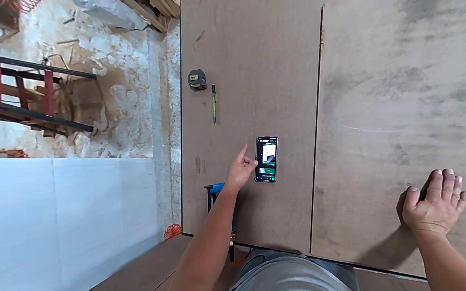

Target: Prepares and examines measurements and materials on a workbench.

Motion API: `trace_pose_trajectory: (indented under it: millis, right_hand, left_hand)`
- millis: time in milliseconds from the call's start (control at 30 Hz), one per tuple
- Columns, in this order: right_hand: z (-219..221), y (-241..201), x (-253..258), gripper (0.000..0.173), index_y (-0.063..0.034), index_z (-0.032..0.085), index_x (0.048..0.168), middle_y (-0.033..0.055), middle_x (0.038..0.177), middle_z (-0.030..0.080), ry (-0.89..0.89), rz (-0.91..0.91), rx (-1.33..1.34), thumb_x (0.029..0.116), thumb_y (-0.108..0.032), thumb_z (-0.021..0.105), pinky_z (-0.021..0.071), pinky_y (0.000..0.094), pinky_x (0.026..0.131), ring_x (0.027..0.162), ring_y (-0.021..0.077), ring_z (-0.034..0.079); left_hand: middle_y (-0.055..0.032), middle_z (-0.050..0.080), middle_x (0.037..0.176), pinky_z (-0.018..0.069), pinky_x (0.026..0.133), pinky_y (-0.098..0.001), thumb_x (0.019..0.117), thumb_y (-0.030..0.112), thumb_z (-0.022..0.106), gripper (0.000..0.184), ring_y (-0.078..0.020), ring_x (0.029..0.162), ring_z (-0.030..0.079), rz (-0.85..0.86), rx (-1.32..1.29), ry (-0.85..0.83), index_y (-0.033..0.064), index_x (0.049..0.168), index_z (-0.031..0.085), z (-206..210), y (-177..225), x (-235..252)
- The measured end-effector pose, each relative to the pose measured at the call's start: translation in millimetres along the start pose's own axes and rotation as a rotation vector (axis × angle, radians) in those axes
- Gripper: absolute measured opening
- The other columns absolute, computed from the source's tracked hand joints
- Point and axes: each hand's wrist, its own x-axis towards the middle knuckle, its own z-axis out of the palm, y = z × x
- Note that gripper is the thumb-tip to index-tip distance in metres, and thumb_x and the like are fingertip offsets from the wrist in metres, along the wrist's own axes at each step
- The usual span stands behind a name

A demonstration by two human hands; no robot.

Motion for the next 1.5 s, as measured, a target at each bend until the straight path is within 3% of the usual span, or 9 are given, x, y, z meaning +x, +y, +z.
trace_pose_trajectory:
  millis: [100,267,533,700,933,1000,1100,1233,1500]
  right_hand:
    - [2,1,0,0.075,-0.0197,0.028,0.164,0.0055,0.172,0.023,0.001,-0.001,0.004,0.0992,-0.058,0.023,0.0085,0.058,0.127,0.16,0.0262,0.015]
    - [3,2,0,0.075,-0.0205,0.029,0.163,0.0046,0.172,0.024,0.009,-0.001,0.005,0.0993,-0.058,0.023,0.0081,0.057,0.127,0.16,0.0253,0.016]
    - [3,2,0,0.074,-0.0216,0.028,0.164,0.0035,0.172,0.022,-0.001,0.007,-0.009,0.0992,-0.058,0.023,0.0078,0.0573,0.127,0.16,0.0248,0.014]
    - [4,3,1,0.074,-0.0213,0.028,0.164,0.0041,0.172,0.022,-0.004,0.001,-0.01,0.0994,-0.058,0.022,0.0075,0.0575,0.127,0.16,0.0247,0.014]
    - [1,0,-1,0.074,-0.022,0.027,0.164,0.0032,0.172,0.021,-0.001,-0.002,0.005,0.1,-0.059,0.024,0.0084,0.0582,0.127,0.16,0.0249,0.014]
    - [0,0,0,0.075,-0.022,0.026,0.164,0.0034,0.173,0.021,-0.007,0.007,0.003,0.0997,-0.06,0.023,0.0082,0.0581,0.127,0.16,0.0251,0.014]
    - [2,2,0,0.075,-0.0219,0.027,0.164,0.0039,0.172,0.021,-0.006,0.01,-0.001,0.0996,-0.06,0.023,0.0087,0.0579,0.127,0.16,0.0248,0.014]
    - [1,0,0,0.075,-0.0231,0.026,0.164,0.0034,0.172,0.021,-0.017,0.018,-0.006,0.0996,-0.06,0.023,0.0081,0.0565,0.127,0.16,0.0247,0.014]
    - [2,2,1,0.074,-0.0228,0.026,0.164,0.0025,0.172,0.021,-0.008,0.009,-0.002,0.0992,-0.059,0.023,0.0078,0.0572,0.127,0.16,0.0243,0.014]
  left_hand:
    - [-0.0096,0.068,0.102,0.0574,0.07,-0.0379,0.1,0.014,0.065,0.071,-0.019,0.074,0.064,-0.008,0.114,0.028,0.0205,0.163,0.033,4,3,0]
    - [-0.0113,0.067,0.097,0.0565,0.076,-0.0474,0.0883,0.042,0.082,0.093,-0.024,0.078,0.063,-0.008,0.2,0.048,0.0199,0.163,0.031,9,9,0]
    - [-0.008,0.065,0.087,0.0559,0.06,-0.0351,0.1012,0.025,0.066,0.071,-0.0177,0.064,0.062,-0.037,0.059,0.071,0.022,0.163,0.033,7,8,7]
    - [-0.0113,0.069,0.097,0.0568,0.082,-0.0489,0.1002,0.032,0.066,0.069,-0.0241,0.083,0.067,-0.007,0.17,0.099,0.021,0.162,0.036,11,21,20]
    - [-0.0133,0.07,0.098,0.055,0.088,-0.0495,0.1069,0.062,0.033,0.068,-0.0252,0.089,0.067,0.095,0.182,0.088,0.019,0.158,0.044,10,30,47]
    - [-0.0151,0.069,0.11,0.0555,0.094,-0.051,0.1039,0.056,0.051,0.068,-0.0262,0.098,0.068,0.078,0.191,0.03,0.0198,0.16,0.039,7,28,36]
    - [-0.0113,0.067,0.1,0.0562,0.08,-0.0442,0.0937,0.032,0.077,0.081,-0.0222,0.082,0.064,0.056,0.207,-0.015,0.0187,0.162,0.035,6,23,14]
    - [-0.0078,0.066,0.1,0.0534,0.068,-0.0317,0.0903,-0.003,0.062,0.077,-0.015,0.075,0.06,0.087,0.053,-0.068,0.0173,0.161,0.038,0,5,3]
    - [-0.0084,0.065,0.097,0.0531,0.069,-0.0319,0.0923,0.003,0.066,0.073,-0.0151,0.074,0.059,0.075,0.028,-0.032,0.0134,0.159,0.039,4,8,5]
